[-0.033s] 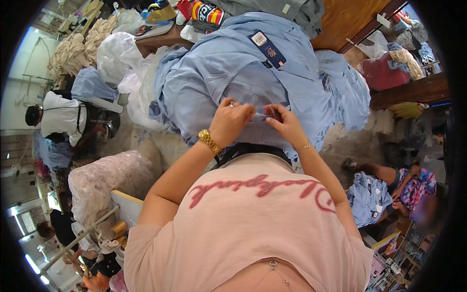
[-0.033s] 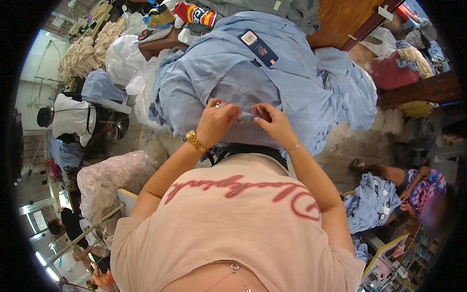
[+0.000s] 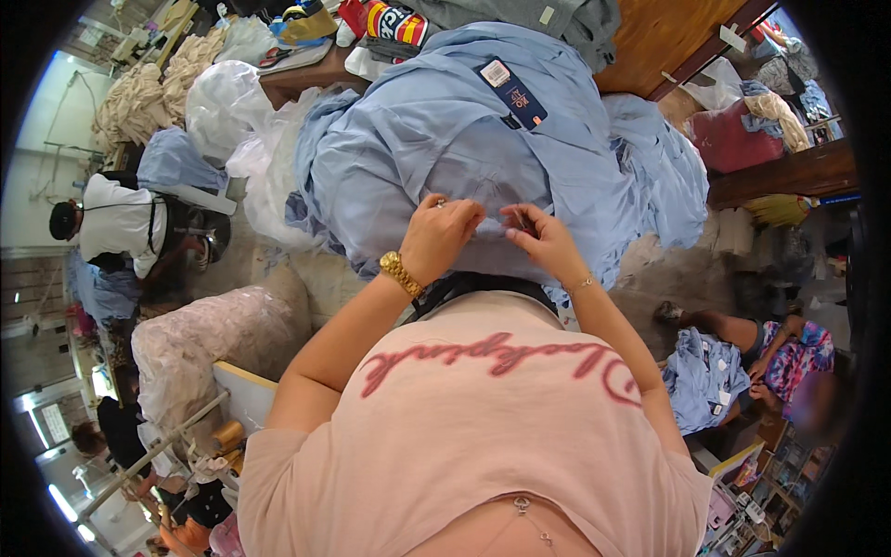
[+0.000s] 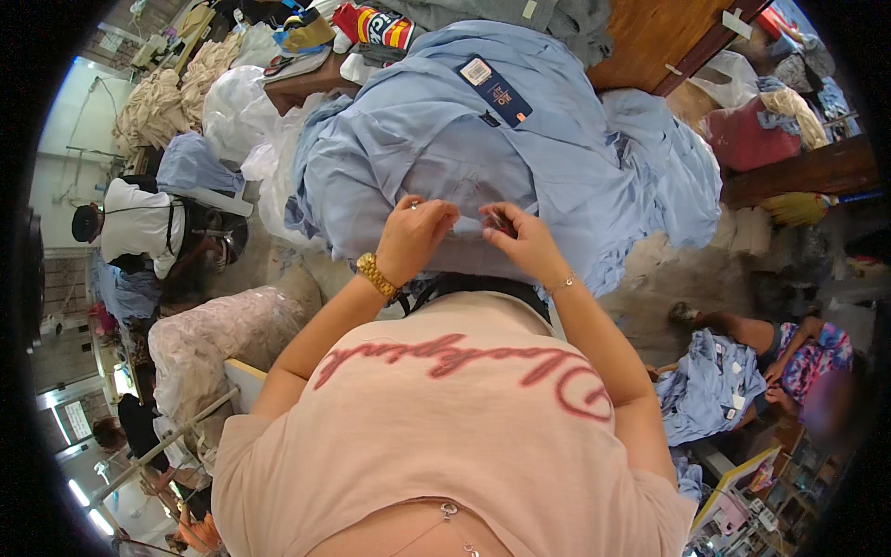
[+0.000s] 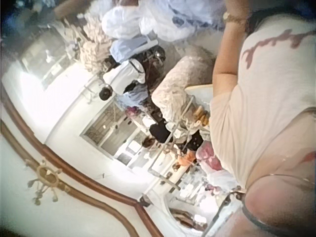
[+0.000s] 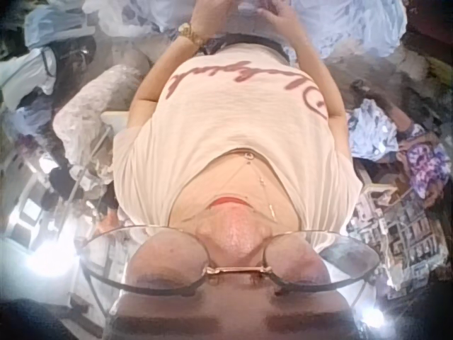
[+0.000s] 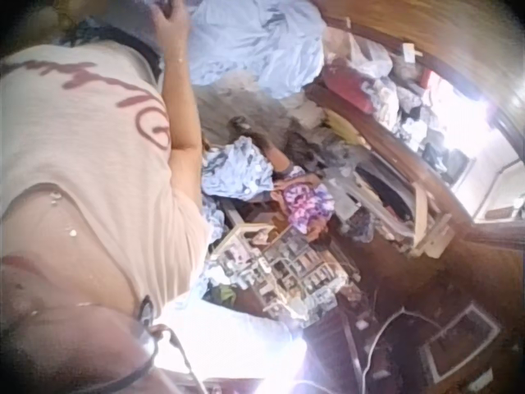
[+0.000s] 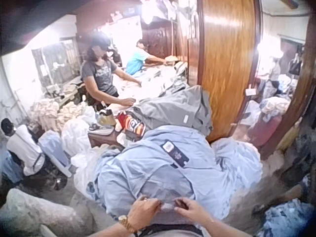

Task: The person buttons several light blue shirts one at a time while they are stacked on a table in a garment workshop.

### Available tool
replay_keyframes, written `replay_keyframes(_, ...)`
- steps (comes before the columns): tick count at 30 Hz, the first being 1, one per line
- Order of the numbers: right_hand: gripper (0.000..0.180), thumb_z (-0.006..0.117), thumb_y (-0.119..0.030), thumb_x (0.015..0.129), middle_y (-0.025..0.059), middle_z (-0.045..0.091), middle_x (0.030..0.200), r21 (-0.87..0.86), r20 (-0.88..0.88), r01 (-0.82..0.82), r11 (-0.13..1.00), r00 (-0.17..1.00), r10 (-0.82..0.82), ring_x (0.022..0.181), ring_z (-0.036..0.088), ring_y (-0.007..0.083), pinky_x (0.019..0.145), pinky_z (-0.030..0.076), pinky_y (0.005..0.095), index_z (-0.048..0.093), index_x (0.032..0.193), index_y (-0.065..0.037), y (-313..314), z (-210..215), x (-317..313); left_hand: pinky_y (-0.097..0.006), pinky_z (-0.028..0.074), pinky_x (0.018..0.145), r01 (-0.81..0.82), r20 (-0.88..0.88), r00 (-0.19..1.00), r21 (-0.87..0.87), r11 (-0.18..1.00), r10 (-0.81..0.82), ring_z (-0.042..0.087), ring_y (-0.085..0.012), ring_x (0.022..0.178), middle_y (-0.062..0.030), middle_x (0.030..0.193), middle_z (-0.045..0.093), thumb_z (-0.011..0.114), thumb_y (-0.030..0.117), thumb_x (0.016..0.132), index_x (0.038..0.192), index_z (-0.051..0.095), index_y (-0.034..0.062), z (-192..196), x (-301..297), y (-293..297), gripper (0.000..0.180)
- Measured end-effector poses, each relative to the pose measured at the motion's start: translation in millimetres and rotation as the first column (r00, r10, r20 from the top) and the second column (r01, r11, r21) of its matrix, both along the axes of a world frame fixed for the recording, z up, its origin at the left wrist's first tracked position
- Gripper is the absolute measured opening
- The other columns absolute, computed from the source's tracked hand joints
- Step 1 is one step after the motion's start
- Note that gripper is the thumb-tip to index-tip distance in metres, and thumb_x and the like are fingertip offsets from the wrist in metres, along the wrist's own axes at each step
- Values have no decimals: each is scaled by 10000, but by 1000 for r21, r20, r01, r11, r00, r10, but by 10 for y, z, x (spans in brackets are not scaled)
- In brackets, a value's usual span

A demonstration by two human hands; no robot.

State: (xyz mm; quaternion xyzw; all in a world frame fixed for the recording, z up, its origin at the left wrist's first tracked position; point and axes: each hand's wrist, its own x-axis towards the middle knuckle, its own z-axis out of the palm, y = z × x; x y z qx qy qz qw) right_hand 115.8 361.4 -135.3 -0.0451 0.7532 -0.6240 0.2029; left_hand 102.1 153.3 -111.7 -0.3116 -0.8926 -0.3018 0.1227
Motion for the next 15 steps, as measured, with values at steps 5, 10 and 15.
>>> replay_keyframes(5,321,584,-205,841,96,543,899,226,-296,12,974,953,57,801,561,186,696,441,299,519,1098,-25,-59,-30,184,-318,416,642,-94,-51,994,115,989,100,540,-236,642,-63,790,574,589,60,785,835,547,67,-54,87,10,65)
replay_keyframes(10,232,544,-264,847,105,540,953,434,-444,136,891,892,80,796,572,283,666,468,362,581,932,-51,-161,128,210,-328,403,597,-97,-56,993,154,983,107,522,-236,603,-61,776,573,596,51,780,837,547,66,-30,61,41,76)
replay_keyframes(15,237,545,-283,833,92,557,949,633,-407,69,771,877,255,769,591,289,665,483,390,588,924,-68,-224,274,76,-325,408,584,-123,-47,990,135,983,130,520,-236,599,-57,780,575,602,56,778,837,547,67,-19,63,60,82)
